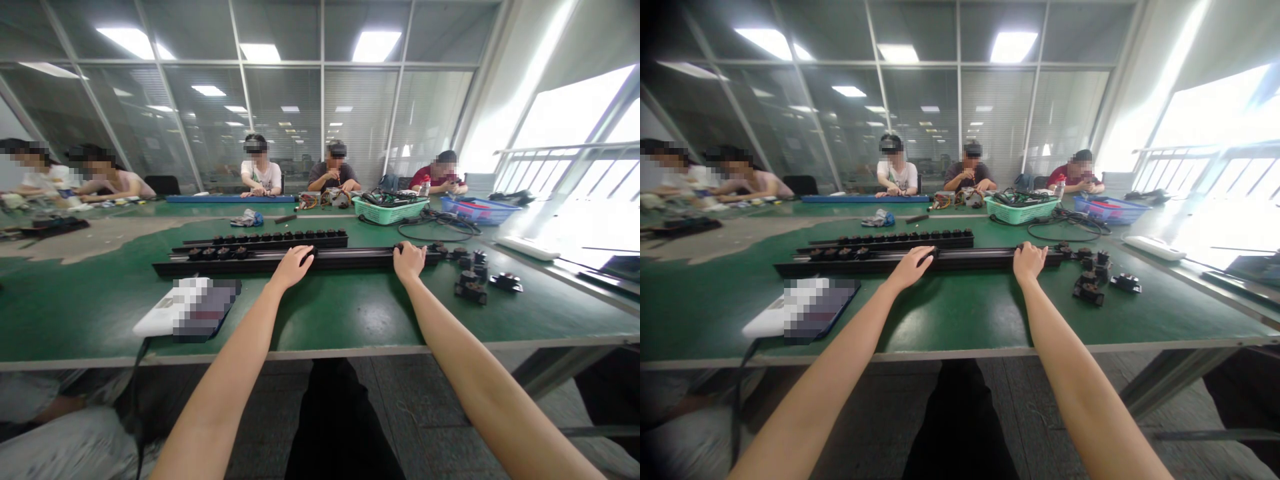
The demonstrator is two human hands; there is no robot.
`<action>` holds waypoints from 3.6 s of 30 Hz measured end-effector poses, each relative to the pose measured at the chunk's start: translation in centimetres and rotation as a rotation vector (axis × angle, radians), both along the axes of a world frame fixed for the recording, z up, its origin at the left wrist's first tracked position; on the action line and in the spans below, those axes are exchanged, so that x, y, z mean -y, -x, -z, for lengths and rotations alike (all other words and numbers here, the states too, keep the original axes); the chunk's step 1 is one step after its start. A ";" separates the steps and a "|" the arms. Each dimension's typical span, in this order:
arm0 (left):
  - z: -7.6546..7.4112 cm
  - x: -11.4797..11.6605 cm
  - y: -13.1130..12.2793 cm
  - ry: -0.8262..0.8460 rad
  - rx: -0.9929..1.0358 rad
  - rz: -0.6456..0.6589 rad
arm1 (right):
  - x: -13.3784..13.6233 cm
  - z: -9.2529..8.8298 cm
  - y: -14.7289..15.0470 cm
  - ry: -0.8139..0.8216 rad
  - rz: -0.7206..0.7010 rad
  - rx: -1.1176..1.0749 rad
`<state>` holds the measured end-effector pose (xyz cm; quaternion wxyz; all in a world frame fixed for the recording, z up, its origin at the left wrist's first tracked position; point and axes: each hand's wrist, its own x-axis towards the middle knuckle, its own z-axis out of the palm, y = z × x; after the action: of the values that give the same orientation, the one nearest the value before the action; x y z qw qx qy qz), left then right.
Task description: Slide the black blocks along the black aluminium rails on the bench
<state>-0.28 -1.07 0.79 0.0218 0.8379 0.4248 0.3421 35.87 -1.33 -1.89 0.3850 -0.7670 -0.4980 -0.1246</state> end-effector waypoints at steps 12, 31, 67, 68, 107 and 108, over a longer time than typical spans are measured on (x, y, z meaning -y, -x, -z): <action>0.1 0.0 0.1 -0.002 -0.001 -0.001 | -0.1 0.1 -0.1 -0.044 -0.002 -0.018; 0.2 -0.1 0.1 -0.005 -0.002 0.001 | -0.5 0.2 -0.9 -0.026 0.046 -0.047; 0.3 -0.2 0.1 -0.014 0.000 0.008 | 0.5 -0.7 -1.3 0.037 0.056 0.027; 0.3 -0.2 0.1 -0.013 0.000 0.008 | 0.5 -0.7 -1.2 0.030 0.048 0.030; 0.2 0.0 0.1 0.002 -0.004 -0.002 | 0.3 0.0 -1.1 0.025 0.085 0.015; 0.2 0.0 0.1 0.003 -0.003 -0.001 | 0.2 0.1 -1.0 0.027 0.087 0.021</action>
<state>-0.35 -1.04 0.64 0.0223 0.8382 0.4258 0.3402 36.91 -1.56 -1.95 0.3637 -0.7917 -0.4698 -0.1423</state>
